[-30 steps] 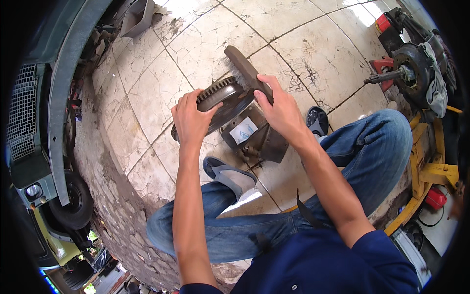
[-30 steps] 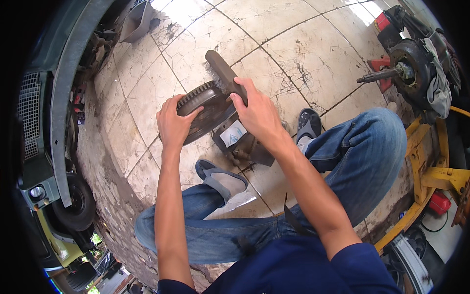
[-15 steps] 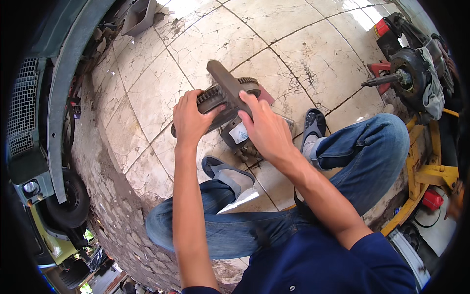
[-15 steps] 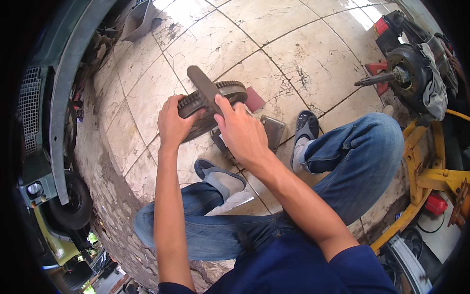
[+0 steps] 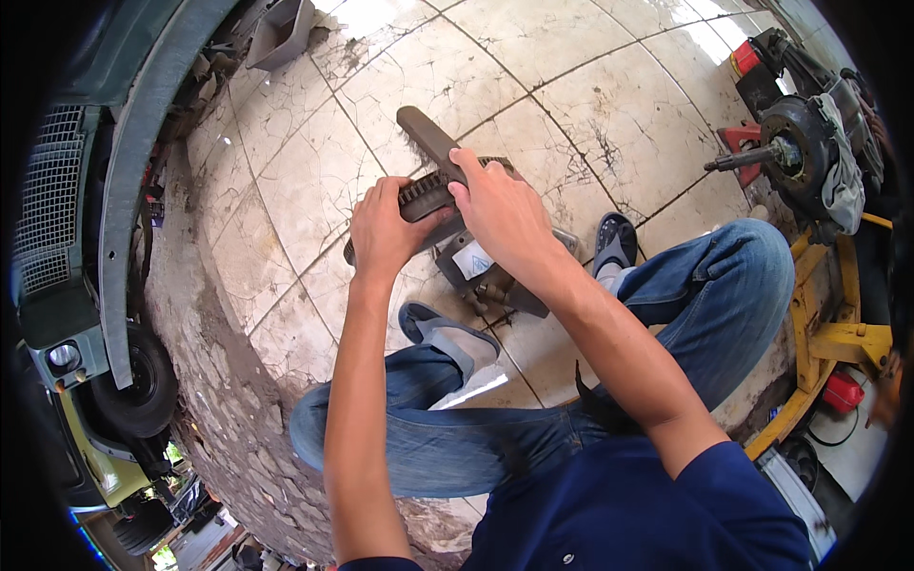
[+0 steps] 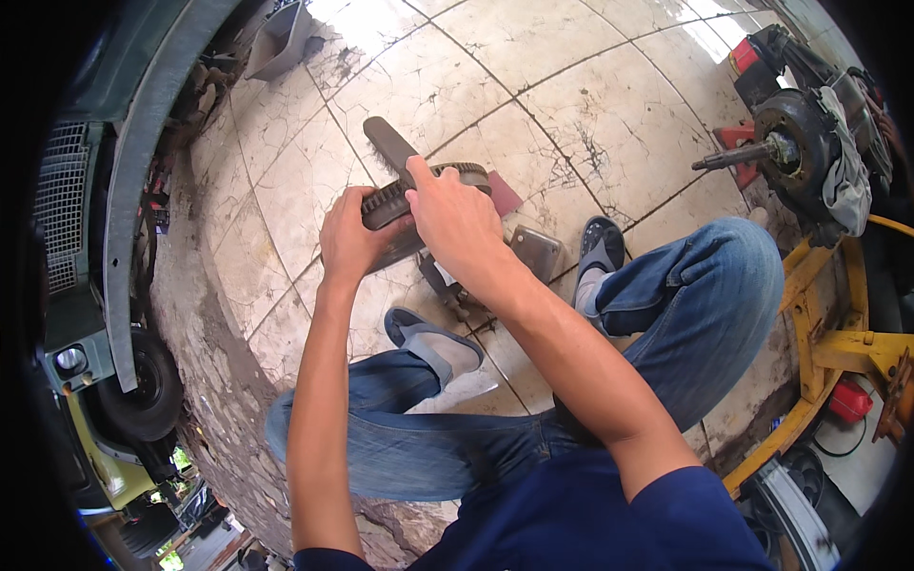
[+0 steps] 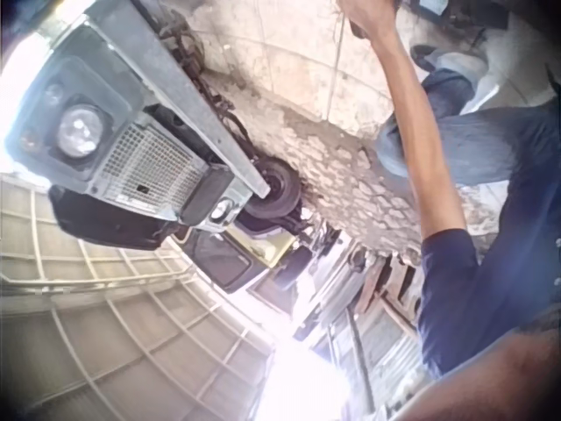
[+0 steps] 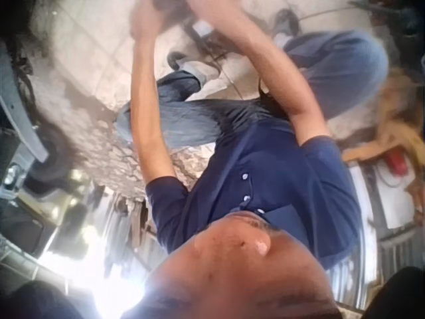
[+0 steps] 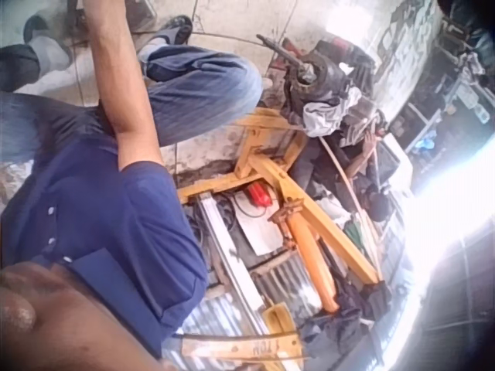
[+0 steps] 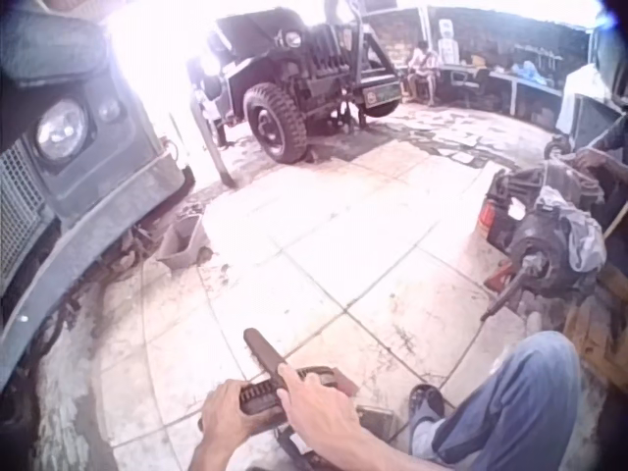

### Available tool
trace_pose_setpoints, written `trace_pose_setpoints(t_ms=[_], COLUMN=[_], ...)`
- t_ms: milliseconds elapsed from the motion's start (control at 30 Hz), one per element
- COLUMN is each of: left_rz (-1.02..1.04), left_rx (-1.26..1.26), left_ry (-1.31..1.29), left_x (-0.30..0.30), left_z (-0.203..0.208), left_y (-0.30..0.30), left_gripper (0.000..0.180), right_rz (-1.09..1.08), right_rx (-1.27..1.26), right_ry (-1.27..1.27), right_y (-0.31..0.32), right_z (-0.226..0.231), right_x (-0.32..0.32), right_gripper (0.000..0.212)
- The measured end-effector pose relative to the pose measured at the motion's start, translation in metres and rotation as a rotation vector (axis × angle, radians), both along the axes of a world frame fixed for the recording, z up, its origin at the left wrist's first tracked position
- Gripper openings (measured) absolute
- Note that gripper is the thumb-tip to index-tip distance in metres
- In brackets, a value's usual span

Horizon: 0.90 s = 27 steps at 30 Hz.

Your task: The person sits on the floor and cleans a large metal gear using a white cloth and a wire brush. They wipe the gear's surface and then scrub the teeth with the brush, repeating the process.

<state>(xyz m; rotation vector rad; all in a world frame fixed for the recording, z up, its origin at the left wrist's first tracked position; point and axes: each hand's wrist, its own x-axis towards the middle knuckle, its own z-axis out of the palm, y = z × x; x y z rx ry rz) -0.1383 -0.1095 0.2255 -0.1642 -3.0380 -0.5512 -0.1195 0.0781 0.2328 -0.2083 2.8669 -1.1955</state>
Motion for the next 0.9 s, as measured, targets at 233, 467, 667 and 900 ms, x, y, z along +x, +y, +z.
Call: trace_pose_setpoints(t_ms=[233, 467, 667, 900], left_rz=[-0.075, -0.136, -0.052, -0.094], left_rx=[0.026, 0.007, 0.036, 0.036], left_ry=[-0.099, -0.051, -0.055, -0.009], left_x=[-0.01, -0.016, -0.01, -0.008], left_z=[0.007, -0.006, -0.002, -0.006], left_y=[-0.023, -0.013, -0.013, -0.015], left_gripper=[0.069, 0.069, 0.063, 0.065], right_rz=[0.07, 0.084, 0.115, 0.065], right_rx=[0.047, 0.125, 0.117, 0.087], right_ry=[-0.062, -0.076, 0.014, -0.027], right_y=[0.012, -0.007, 0.026, 0.004], right_z=[0.021, 0.017, 0.01, 0.003], right_x=[0.044, -0.008, 0.036, -0.02], right_gripper=[0.038, 0.047, 0.044, 0.04])
